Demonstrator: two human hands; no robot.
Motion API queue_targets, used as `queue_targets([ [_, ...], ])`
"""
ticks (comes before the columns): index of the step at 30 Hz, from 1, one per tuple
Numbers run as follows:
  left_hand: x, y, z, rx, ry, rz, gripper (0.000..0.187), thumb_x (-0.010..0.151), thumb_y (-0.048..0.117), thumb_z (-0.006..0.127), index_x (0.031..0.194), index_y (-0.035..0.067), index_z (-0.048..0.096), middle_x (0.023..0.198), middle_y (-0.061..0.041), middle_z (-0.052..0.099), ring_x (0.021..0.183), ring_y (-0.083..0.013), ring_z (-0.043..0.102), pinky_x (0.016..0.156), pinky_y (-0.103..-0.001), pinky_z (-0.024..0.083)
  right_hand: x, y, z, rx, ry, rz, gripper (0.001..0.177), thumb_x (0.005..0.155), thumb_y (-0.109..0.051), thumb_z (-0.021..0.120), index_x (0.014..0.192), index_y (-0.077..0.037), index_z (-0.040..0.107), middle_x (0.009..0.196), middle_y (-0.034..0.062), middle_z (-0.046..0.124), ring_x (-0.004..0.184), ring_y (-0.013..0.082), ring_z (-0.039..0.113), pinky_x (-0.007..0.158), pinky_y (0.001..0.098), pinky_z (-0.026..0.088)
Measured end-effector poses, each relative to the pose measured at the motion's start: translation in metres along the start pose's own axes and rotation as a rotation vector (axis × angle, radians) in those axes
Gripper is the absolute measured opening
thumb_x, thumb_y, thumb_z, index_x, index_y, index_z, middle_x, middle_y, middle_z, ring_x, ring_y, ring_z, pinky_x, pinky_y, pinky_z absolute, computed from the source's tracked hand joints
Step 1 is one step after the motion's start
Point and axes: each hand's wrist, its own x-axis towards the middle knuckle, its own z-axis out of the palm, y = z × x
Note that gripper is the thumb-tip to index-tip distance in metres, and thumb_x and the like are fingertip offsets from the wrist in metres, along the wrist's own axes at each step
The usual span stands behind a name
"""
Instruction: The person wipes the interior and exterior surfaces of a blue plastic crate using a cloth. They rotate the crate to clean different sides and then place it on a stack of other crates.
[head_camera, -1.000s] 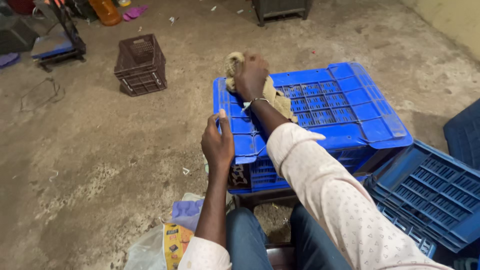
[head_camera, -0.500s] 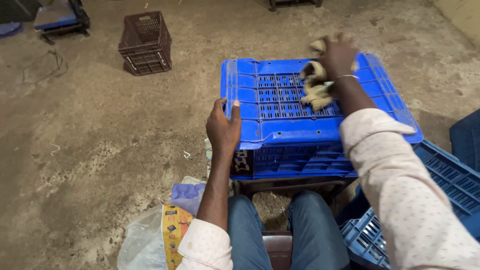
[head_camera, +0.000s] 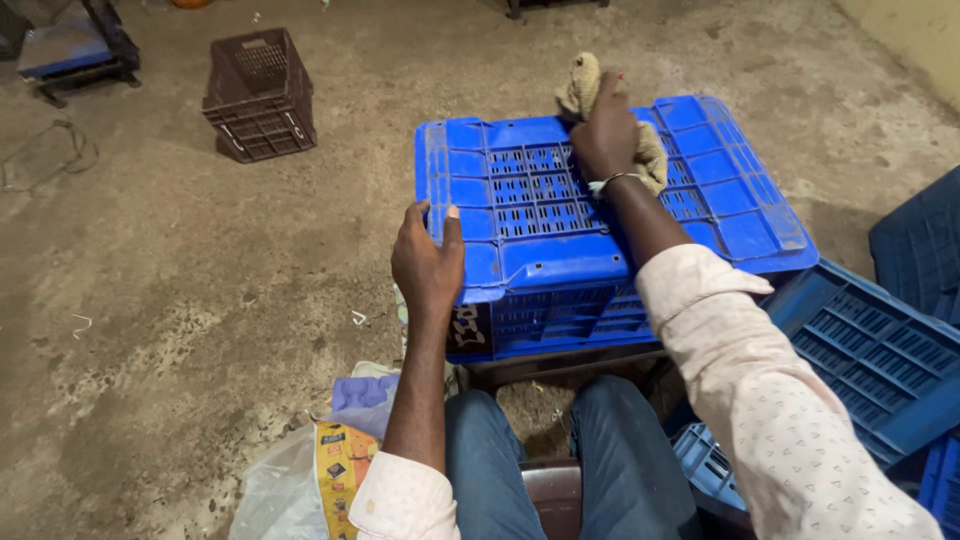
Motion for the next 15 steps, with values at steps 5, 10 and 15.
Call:
queue_targets([
  [5, 0.0, 0.001, 0.002, -0.018, 0.078, 0.074, 0.055, 0.094, 0.038, 0.066, 0.131, -0.002, 0.06, 0.123, -0.026, 0.068, 0.115, -0.0407, 0.066, 0.098, -0.05, 0.051, -0.005, -0.1, 0.047, 0.356, -0.2, -0.065, 0.073, 0.088, -0.025, 0.069, 0.145, 0.002, 0.032, 0.109, 0.0293, 0.068, 0.1, 0.0469, 0.066, 0.086, 0.0555, 0.051],
  [10, 0.002, 0.0, 0.003, -0.018, 0.14, 0.138, 0.048, 0.093, 0.035, 0.066, 0.124, -0.002, 0.064, 0.121, -0.026, 0.069, 0.112, -0.0426, 0.066, 0.096, -0.05, 0.052, -0.025, -0.165, 0.066, 0.305, -0.151, -0.44, 0.062, 0.085, -0.028, 0.07, 0.141, -0.013, 0.052, 0.128, 0.016, 0.067, 0.119, 0.0389, 0.062, 0.099, 0.0579, 0.045],
  [15, -0.001, -0.003, 0.004, -0.033, 0.125, 0.113, 0.046, 0.092, 0.033, 0.067, 0.123, -0.001, 0.064, 0.118, -0.026, 0.07, 0.11, -0.0424, 0.067, 0.095, -0.049, 0.053, -0.009, -0.111, 0.048, 0.021, -0.299, -0.368, 0.063, 0.082, -0.021, 0.067, 0.143, -0.03, 0.057, 0.132, 0.0095, 0.063, 0.12, 0.0391, 0.058, 0.1, 0.0652, 0.038],
])
